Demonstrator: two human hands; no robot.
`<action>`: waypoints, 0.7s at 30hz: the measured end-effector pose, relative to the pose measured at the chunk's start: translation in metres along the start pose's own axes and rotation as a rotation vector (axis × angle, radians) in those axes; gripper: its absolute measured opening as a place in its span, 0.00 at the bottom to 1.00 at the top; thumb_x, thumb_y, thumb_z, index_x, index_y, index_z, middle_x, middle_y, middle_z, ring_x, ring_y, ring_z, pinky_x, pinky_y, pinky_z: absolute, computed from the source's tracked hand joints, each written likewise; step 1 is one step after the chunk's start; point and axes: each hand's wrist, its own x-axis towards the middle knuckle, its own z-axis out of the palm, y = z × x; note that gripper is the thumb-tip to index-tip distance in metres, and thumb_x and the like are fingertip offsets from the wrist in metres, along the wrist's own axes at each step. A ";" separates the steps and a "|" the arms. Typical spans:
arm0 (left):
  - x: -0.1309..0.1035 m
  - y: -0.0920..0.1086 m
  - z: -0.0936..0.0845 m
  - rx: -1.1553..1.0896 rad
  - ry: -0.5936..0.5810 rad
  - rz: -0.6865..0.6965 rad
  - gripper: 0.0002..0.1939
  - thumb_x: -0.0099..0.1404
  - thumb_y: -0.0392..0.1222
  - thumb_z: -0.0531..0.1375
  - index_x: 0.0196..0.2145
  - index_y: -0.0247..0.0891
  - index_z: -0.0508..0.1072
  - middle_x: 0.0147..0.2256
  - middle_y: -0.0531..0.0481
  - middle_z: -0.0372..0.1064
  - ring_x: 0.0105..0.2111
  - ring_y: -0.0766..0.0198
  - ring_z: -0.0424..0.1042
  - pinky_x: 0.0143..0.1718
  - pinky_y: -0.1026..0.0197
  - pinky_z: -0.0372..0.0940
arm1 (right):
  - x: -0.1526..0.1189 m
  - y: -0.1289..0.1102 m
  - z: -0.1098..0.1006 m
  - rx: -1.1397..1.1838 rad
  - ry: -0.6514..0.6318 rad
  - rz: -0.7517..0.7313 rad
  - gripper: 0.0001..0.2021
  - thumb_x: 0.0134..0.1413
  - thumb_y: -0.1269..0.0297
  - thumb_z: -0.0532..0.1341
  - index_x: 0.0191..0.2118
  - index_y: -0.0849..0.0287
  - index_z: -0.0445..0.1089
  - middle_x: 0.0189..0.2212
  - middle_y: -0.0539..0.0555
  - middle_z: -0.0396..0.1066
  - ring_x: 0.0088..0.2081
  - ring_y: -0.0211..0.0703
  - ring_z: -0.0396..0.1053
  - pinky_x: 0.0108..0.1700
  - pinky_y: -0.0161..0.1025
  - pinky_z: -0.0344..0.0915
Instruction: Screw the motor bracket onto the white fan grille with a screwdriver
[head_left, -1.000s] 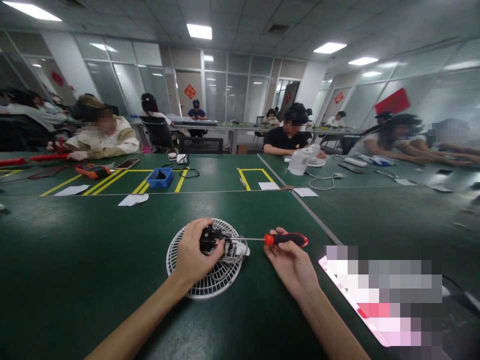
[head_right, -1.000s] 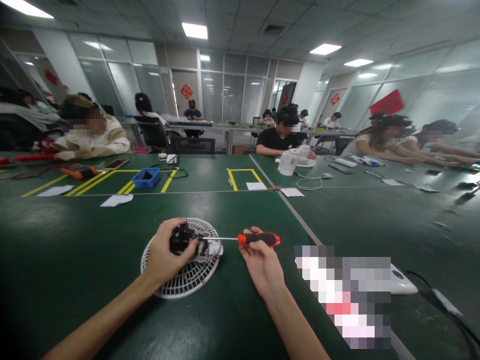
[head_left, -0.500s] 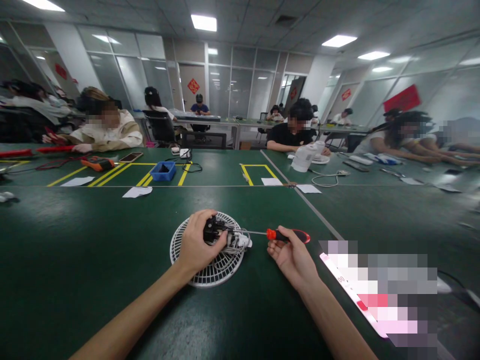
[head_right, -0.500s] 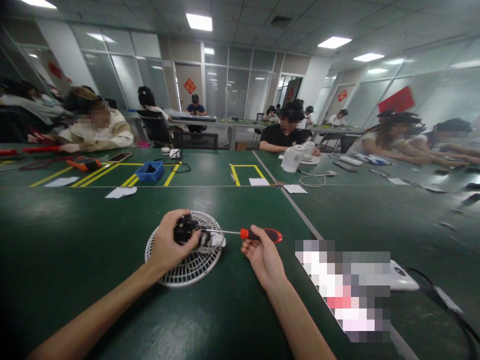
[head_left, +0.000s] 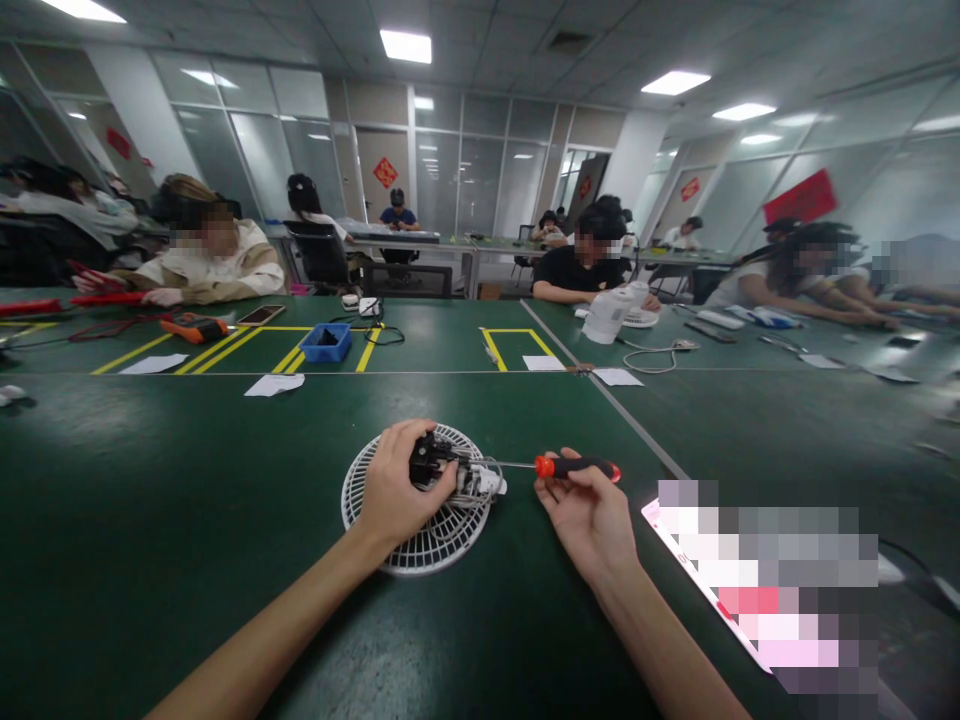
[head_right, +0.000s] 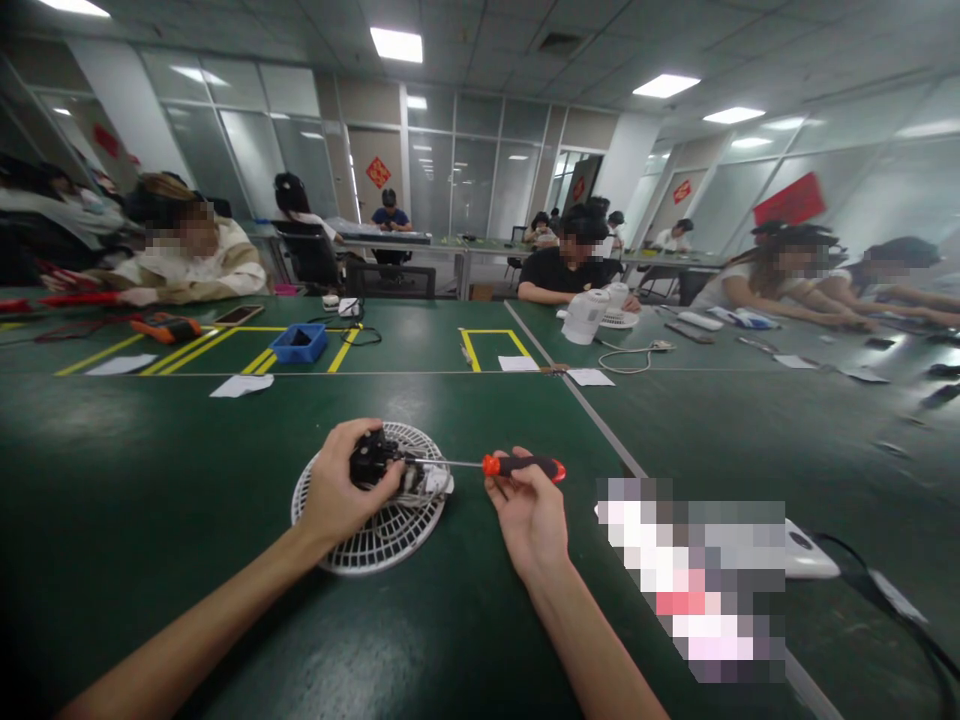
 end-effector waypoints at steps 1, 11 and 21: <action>0.000 0.000 0.000 0.001 -0.001 0.000 0.21 0.63 0.42 0.65 0.52 0.40 0.67 0.47 0.44 0.72 0.47 0.54 0.72 0.51 0.49 0.71 | 0.000 -0.001 0.000 0.006 -0.013 0.000 0.14 0.37 0.74 0.66 0.36 0.58 0.73 0.31 0.53 0.80 0.32 0.41 0.77 0.35 0.38 0.76; 0.000 0.000 0.000 -0.005 0.002 -0.001 0.21 0.63 0.42 0.65 0.52 0.40 0.67 0.47 0.44 0.71 0.47 0.54 0.72 0.51 0.50 0.71 | 0.006 0.005 -0.002 -0.154 0.028 0.028 0.13 0.45 0.61 0.75 0.29 0.58 0.70 0.22 0.49 0.73 0.23 0.37 0.68 0.25 0.32 0.69; 0.000 0.000 0.001 0.000 0.002 -0.001 0.21 0.63 0.42 0.65 0.52 0.40 0.67 0.47 0.44 0.72 0.48 0.53 0.72 0.52 0.49 0.71 | 0.005 0.006 -0.005 -0.125 -0.007 -0.007 0.12 0.38 0.69 0.74 0.29 0.57 0.71 0.22 0.49 0.74 0.25 0.36 0.68 0.29 0.32 0.72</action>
